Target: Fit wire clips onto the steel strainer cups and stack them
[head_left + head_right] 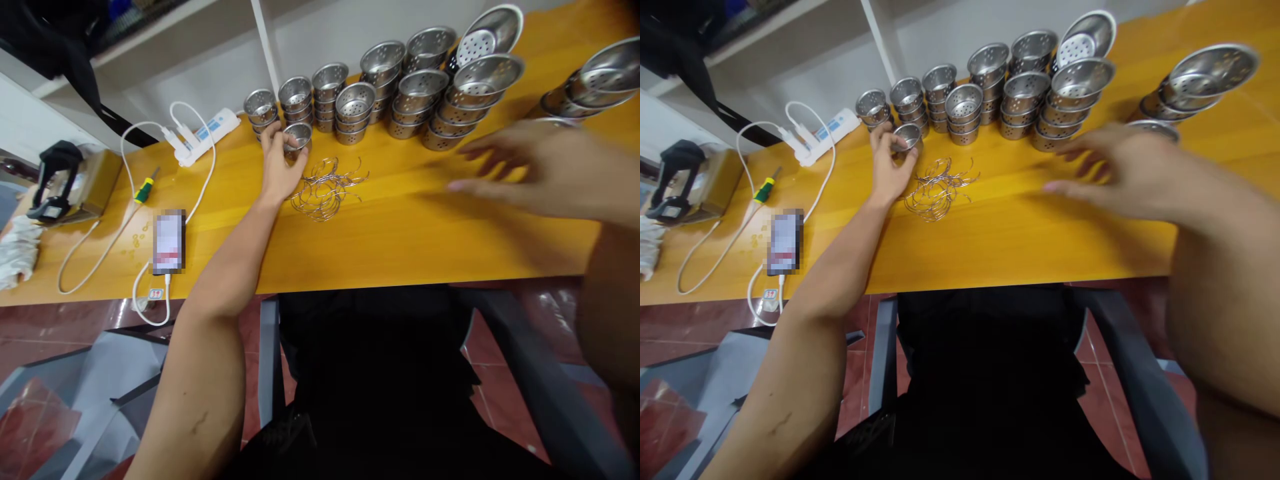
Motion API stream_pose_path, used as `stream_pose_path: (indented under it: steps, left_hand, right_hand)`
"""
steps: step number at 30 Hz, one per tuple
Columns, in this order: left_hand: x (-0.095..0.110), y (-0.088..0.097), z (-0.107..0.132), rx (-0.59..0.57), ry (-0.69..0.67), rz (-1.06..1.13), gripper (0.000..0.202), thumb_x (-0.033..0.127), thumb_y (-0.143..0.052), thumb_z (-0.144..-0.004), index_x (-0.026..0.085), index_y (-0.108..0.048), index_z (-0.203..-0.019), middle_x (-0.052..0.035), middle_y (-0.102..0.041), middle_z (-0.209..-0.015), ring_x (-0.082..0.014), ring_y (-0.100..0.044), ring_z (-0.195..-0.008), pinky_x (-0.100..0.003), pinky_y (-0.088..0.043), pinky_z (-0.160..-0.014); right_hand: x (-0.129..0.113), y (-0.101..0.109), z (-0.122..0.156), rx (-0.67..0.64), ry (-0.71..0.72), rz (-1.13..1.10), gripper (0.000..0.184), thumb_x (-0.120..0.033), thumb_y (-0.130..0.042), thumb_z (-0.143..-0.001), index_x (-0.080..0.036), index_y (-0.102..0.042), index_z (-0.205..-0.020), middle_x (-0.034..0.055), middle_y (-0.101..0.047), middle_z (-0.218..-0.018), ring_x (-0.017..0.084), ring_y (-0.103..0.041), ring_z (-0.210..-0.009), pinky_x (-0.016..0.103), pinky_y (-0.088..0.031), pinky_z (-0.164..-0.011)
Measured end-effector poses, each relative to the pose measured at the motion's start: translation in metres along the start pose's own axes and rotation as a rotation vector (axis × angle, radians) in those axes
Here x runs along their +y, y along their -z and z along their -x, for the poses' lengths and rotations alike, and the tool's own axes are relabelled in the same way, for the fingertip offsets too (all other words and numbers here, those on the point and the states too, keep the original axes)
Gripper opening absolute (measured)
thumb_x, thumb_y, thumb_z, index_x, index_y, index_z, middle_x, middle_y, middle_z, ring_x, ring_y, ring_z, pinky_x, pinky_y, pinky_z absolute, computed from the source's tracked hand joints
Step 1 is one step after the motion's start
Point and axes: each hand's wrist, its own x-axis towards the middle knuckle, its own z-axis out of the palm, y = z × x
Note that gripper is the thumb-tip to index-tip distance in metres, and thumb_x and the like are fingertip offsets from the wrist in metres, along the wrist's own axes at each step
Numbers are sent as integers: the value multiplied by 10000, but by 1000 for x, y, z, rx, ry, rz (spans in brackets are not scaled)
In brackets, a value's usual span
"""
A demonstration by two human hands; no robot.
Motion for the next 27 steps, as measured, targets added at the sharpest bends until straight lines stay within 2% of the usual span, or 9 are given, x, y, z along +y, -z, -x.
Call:
stream_pose_path:
  steps: [1, 3, 5, 7, 10, 14, 17, 21, 27]
  left_hand:
    - [1, -1, 0, 6, 1, 15, 669, 859, -892, -1080, 327, -710, -1443, -178, -598, -1907, -403, -518, -1936, -663, -464, -1636]
    - [1, -2, 2, -2, -7, 47, 848, 902, -885, -1063, 349, -614, -1647, -189, -637, -1883, -394, -582, -1895, -663, -470, -1632]
    - [-1, -4, 3, -27, -29, 72, 1014, 949, -856, -1057, 376, -473, -1801, -195, -652, -1886, -377, -650, -1845, -647, -510, -1605]
    - [-5, -6, 3, -40, -47, 93, 1103, 982, -841, -1046, 399, -382, -1861, -197, -642, -1906, -370, -675, -1826, -635, -538, -1585]
    - [-9, -9, 3, -25, -43, 117, 1154, 988, -864, -1023, 406, -351, -1876, -194, -629, -1908, -382, -668, -1834, -640, -518, -1603]
    - [-4, -11, 5, -49, -37, 139, 1124, 931, -858, -1067, 431, -323, -1919, -170, -626, -1912, -378, -624, -1881, -641, -499, -1621]
    - [1, -12, 7, -58, -66, 171, 1029, 898, -858, -1086, 476, -378, -1892, -132, -658, -1894, -353, -647, -1851, -629, -544, -1595]
    - [-4, -15, 5, -45, -56, 211, 991, 845, -951, -1036, 480, -471, -1822, -122, -688, -1847, -368, -667, -1803, -668, -543, -1590]
    - [-13, -15, 2, -88, -73, 180, 1030, 855, -932, -1036, 487, -417, -1849, -126, -615, -1951, -372, -627, -1852, -650, -541, -1586]
  right_hand:
    - [-30, -7, -15, -45, 57, -10, 1073, -1152, -713, -1122, -258, -813, -1707, 284, -820, -1517, 432, -884, -1198, 697, -748, -1148]
    - [-73, -25, -43, -132, 177, -17, 1094, -1024, -770, -1147, -208, -704, -1873, 324, -717, -1784, 530, -834, -1501, 730, -677, -1384]
    - [-95, -46, -69, -193, 256, -39, 1152, -881, -840, -1128, -177, -572, -1999, 329, -584, -1960, 590, -714, -1713, 750, -591, -1519]
    - [-106, -65, -94, -221, 325, -71, 1160, -793, -864, -1117, -212, -512, -2056, 278, -511, -2048, 583, -654, -1801, 739, -554, -1570]
    - [-117, -87, -128, -242, 399, -83, 1094, -695, -893, -1109, -223, -561, -2038, 246, -580, -2009, 568, -701, -1758, 731, -589, -1532]
    - [-125, -108, -159, -263, 386, 24, 638, -527, -782, -1184, -215, -828, -1738, 243, -793, -1718, 527, -831, -1512, 700, -673, -1367]
    - [-125, -117, -163, -219, 378, 86, 429, -457, -678, -1230, -245, -906, -1525, 210, -829, -1575, 479, -842, -1411, 655, -688, -1285]
    - [-124, -119, -156, -158, 347, 78, 365, -452, -623, -1278, -263, -924, -1361, 193, -842, -1471, 454, -831, -1345, 606, -679, -1188]
    - [-126, -111, -150, -39, 284, -20, 393, -572, -645, -1296, -298, -927, -1307, 171, -852, -1368, 423, -814, -1270, 589, -679, -1127]
